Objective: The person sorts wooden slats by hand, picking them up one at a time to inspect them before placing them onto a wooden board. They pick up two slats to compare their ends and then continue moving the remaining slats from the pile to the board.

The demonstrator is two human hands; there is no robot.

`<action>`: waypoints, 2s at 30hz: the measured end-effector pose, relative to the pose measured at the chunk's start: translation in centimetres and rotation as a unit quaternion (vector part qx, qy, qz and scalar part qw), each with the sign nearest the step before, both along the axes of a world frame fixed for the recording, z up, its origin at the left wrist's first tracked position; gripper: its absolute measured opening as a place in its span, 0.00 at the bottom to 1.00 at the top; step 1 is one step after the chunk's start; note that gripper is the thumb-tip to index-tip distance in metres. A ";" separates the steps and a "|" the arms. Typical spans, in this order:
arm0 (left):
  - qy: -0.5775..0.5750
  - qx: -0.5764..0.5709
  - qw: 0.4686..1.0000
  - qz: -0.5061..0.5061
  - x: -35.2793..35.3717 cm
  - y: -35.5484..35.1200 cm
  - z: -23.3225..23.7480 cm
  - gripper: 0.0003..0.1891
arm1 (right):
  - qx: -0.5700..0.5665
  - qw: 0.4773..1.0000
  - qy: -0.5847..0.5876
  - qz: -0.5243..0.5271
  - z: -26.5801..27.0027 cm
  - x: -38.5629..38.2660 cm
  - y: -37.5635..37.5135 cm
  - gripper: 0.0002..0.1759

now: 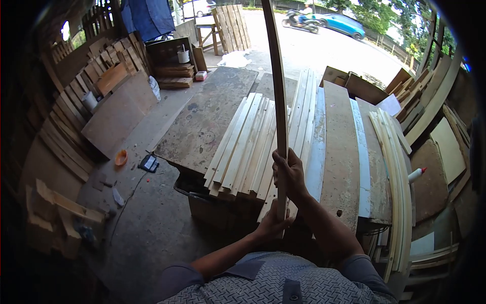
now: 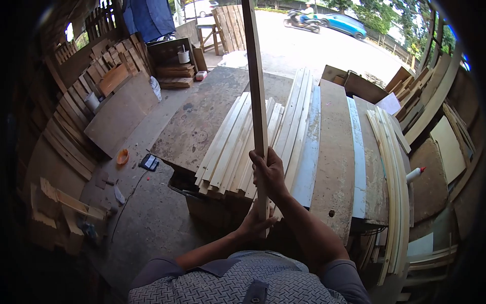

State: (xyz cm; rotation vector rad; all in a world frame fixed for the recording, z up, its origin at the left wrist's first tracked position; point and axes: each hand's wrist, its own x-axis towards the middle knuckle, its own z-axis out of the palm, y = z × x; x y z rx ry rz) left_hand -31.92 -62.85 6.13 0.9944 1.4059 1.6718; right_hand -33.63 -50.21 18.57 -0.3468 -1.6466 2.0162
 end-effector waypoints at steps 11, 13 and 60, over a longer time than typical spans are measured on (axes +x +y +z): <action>-0.038 -0.003 0.993 -0.115 1.8 1.2 2.1 0.21 | 0.034 0.998 0.020 -0.053 0.0 6.1 1.5 0.15; -0.027 0.060 0.996 -0.063 -2.4 1.9 1.8 0.25 | 0.026 0.994 0.083 -0.063 -0.3 6.7 1.4 0.15; 0.104 0.051 0.992 0.046 -0.4 2.3 4.4 0.44 | 0.262 0.938 0.020 -0.228 9.8 -1.1 4.4 0.24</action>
